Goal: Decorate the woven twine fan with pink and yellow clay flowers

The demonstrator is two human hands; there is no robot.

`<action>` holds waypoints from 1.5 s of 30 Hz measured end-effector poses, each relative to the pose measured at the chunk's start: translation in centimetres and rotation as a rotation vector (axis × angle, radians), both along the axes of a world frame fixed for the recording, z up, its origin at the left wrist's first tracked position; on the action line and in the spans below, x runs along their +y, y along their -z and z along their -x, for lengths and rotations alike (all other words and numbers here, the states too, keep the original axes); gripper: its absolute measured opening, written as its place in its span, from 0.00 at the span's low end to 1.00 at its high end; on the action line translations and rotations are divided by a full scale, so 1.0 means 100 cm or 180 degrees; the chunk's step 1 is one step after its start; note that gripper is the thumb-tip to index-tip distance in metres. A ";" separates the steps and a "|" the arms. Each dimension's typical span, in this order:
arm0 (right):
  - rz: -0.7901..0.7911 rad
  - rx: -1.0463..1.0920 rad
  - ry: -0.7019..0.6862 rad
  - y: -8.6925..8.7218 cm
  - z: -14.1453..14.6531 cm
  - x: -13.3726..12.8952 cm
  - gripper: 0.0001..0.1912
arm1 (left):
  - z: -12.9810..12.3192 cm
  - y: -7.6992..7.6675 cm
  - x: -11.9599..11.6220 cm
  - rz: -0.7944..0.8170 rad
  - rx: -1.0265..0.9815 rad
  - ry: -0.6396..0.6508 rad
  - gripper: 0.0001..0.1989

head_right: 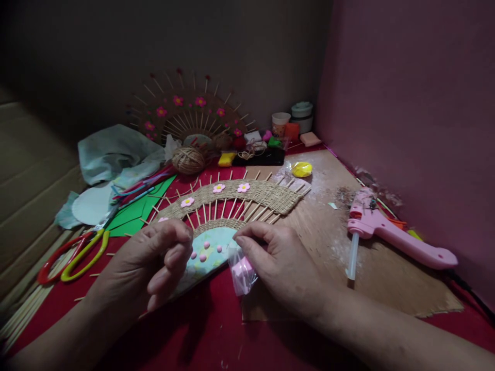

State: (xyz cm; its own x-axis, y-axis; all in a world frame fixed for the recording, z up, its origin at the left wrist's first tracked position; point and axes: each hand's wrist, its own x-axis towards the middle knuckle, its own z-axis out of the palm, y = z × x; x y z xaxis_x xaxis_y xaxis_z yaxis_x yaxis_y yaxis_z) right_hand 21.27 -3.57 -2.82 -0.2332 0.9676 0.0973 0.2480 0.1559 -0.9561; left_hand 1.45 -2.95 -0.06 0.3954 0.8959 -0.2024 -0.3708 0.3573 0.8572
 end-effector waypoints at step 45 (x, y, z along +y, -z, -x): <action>-0.0505 -0.1325 -0.0641 0.006 -0.011 0.000 0.06 | 0.010 -0.001 0.011 -0.0077 0.0921 -0.0156 0.06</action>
